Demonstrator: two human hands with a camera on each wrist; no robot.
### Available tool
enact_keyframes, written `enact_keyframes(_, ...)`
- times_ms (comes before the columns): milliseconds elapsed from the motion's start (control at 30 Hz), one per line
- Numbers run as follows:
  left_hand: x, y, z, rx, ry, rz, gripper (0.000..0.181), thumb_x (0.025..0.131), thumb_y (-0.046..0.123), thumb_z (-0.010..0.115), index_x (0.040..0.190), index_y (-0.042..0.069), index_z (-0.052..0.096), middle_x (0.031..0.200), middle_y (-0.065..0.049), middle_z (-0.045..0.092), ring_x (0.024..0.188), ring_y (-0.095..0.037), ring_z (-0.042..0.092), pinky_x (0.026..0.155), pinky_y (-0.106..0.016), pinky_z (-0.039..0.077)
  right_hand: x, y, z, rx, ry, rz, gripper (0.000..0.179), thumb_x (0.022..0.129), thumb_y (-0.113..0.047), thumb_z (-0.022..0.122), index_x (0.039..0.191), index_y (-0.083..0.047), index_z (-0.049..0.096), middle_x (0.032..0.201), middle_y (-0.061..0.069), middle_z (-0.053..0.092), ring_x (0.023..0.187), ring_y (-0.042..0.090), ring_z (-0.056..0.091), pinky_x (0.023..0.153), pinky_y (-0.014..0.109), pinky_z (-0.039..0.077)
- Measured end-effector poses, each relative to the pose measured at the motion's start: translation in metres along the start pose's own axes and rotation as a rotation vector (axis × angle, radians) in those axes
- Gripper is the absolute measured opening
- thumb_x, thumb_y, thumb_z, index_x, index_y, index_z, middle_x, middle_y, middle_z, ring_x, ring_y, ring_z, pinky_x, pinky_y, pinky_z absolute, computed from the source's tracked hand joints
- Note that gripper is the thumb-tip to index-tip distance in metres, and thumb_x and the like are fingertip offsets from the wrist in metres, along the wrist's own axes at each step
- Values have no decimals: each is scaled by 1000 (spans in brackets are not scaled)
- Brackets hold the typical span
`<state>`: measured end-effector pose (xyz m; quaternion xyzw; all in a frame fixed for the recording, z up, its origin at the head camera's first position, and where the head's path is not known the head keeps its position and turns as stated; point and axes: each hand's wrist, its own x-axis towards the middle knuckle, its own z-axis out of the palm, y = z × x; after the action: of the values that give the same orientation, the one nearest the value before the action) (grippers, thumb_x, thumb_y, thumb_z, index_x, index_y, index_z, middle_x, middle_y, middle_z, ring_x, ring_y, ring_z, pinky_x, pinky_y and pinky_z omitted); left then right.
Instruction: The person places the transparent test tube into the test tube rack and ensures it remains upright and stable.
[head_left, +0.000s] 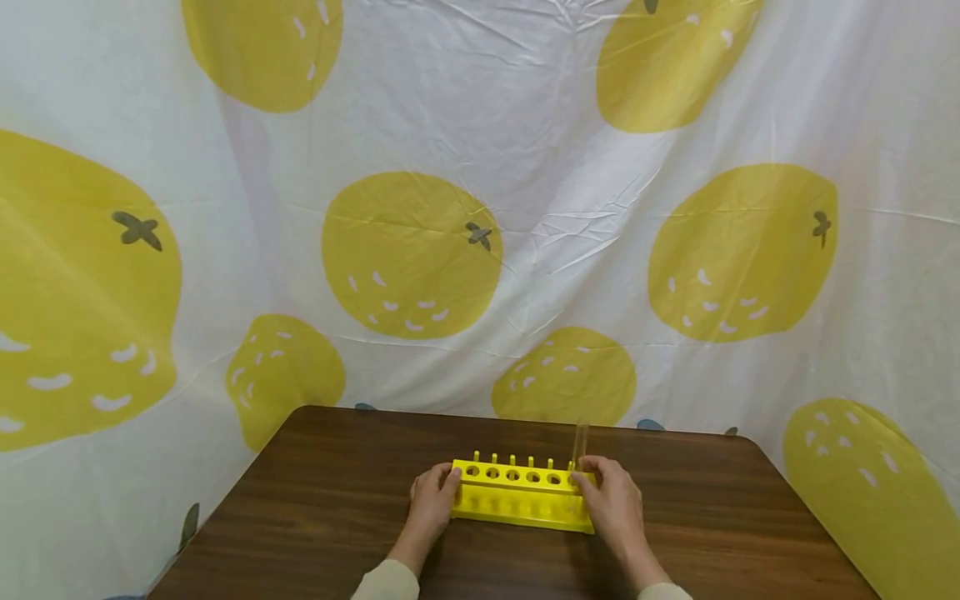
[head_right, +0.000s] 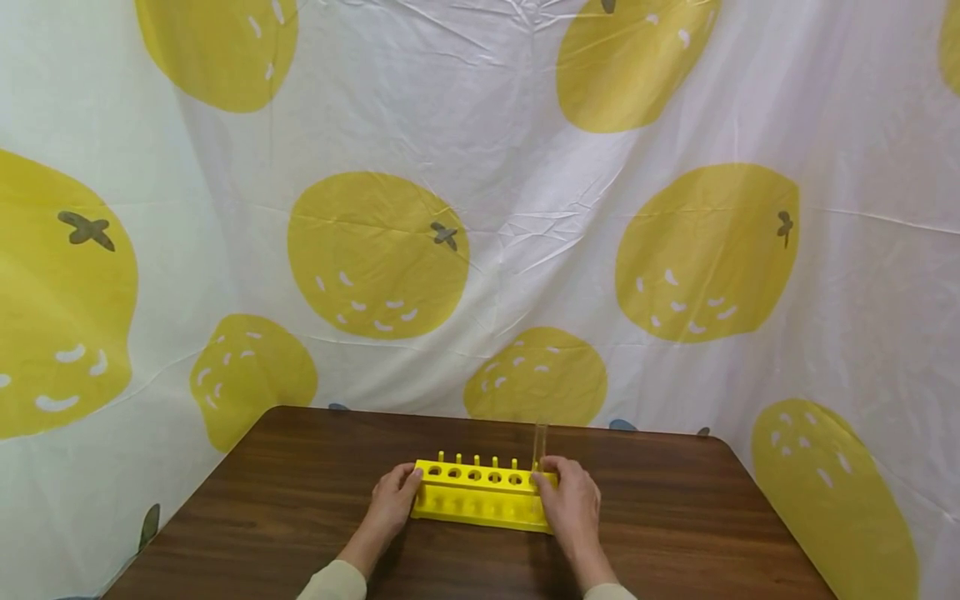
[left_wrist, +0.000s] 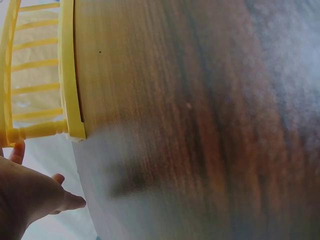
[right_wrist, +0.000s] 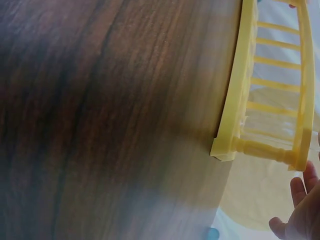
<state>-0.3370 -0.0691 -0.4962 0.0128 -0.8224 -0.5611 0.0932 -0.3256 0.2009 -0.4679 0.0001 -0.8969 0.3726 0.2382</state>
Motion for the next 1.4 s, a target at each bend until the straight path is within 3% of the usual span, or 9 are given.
enact_keyframes(467,0,0,0,5,2,11,40,104,30,52,127,-1,59,137,-29,46,131,-48,31,106,-63,28,-4,5,2,-51,-5,-28,27,89,-20,75,110,-4,72,111,17,68,105,37,61,91,56,42)
enact_keyframes(1400,5,4,-8,119,14,49,36,101,30,59,122,0,63,133,-27,51,129,-48,37,104,-64,27,-3,8,-10,-18,-16,25,36,91,-26,73,120,-4,68,121,20,64,114,41,56,96,58,40)
